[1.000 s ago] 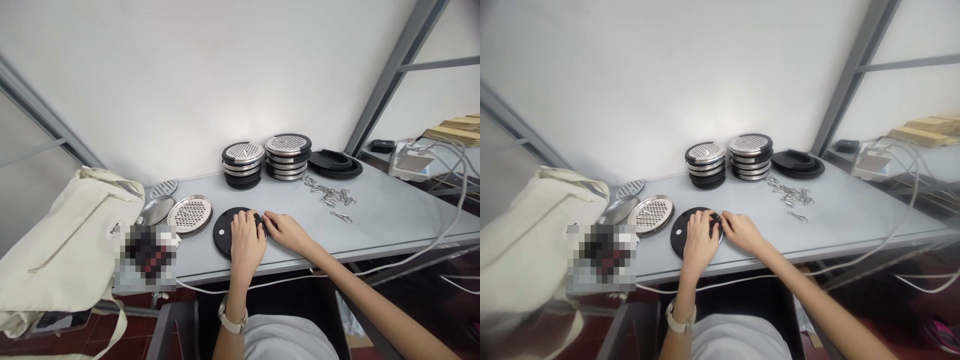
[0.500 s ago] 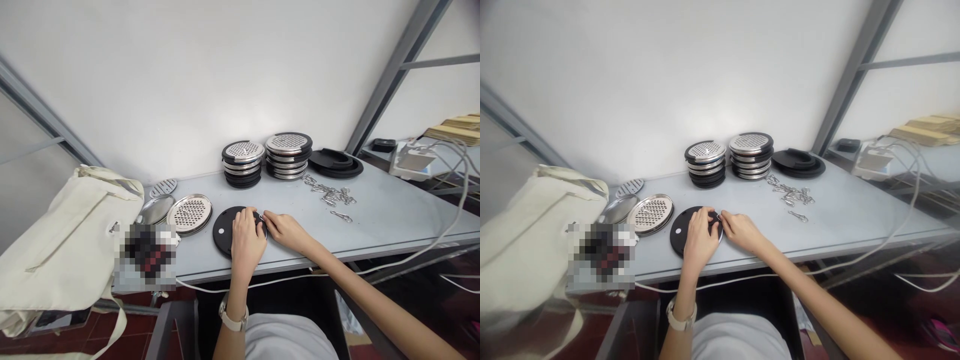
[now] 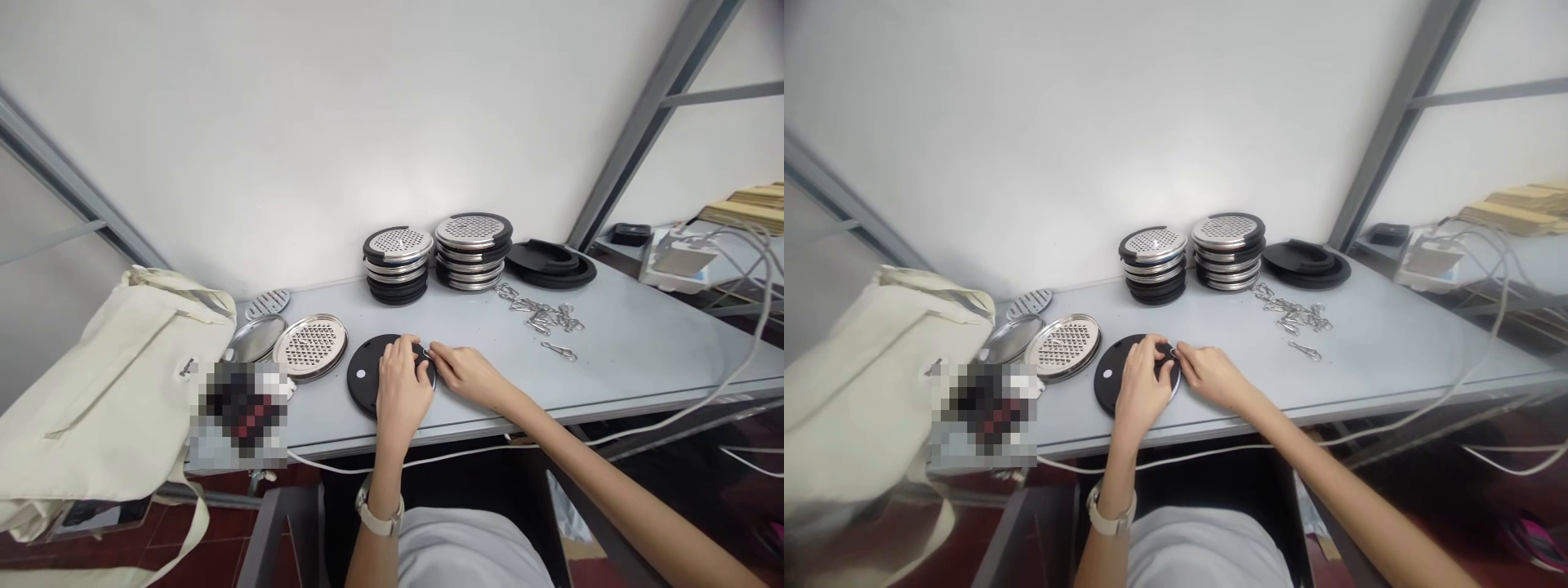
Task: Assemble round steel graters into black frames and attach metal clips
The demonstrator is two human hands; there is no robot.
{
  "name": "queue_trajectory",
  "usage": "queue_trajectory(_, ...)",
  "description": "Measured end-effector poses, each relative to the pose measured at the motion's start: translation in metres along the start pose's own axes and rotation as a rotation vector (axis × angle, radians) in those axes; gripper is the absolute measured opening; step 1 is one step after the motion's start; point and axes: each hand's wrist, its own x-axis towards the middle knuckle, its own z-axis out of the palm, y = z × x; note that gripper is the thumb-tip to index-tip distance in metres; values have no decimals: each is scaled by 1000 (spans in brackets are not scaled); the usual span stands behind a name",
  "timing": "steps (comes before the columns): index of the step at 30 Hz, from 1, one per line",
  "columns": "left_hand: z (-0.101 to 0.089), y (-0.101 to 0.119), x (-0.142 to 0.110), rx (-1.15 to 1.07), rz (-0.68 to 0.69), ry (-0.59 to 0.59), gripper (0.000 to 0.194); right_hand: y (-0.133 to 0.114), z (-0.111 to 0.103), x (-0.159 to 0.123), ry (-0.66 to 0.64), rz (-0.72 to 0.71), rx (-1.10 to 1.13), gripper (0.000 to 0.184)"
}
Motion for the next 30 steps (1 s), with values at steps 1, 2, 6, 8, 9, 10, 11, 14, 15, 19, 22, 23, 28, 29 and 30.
queue_trajectory(1, 0, 0, 0, 3, 1, 2, 26, 0, 0, 0, 1, 0, 0, 23)
queue_trajectory(2, 0, 0, 0, 6, 3, 3, 25, 0, 0, 0, 4, 0, 0, 23)
queue_trajectory(6, -1, 0, -1, 40, 18, -5, 22, 1, 2, -1, 17, -6, -1, 24)
queue_trajectory(8, -2, 0, -2, 70, 26, -18, 20, 1, 3, -2, 21, -10, 13, 25)
queue_trajectory(9, -3, 0, -2, 83, 26, -25, 20, 1, 3, -2, 23, -11, 23, 25)
queue_trajectory(10, -3, 0, -2, 92, 26, -32, 21, 1, 3, -2, 27, -12, 33, 25)
queue_trajectory(11, -3, 0, -2, 99, 24, -39, 22, 2, 3, -2, 29, -13, 43, 25)
queue_trajectory(14, -4, 0, -1, 115, 21, -49, 24, 2, 3, -3, 36, -10, 69, 26)
queue_trajectory(15, -4, 0, -1, 118, 21, -52, 24, 2, 3, -3, 38, -7, 77, 27)
queue_trajectory(19, -4, 0, -2, 122, 21, -54, 24, 2, 2, -4, 47, 1, 110, 28)
queue_trajectory(22, -4, 0, -2, 129, 28, -46, 24, 1, 1, -4, 49, 12, 138, 29)
queue_trajectory(23, -4, 0, -3, 131, 32, -44, 24, 1, 1, -4, 48, 16, 150, 29)
queue_trajectory(28, -4, -1, -3, 134, 41, -41, 24, -1, -2, -4, 39, 31, 212, 29)
queue_trajectory(29, -4, -1, -2, 134, 40, -41, 23, -2, -2, -4, 39, 31, 221, 29)
queue_trajectory(30, -4, -1, -2, 135, 38, -41, 23, -2, -2, -4, 40, 31, 228, 29)
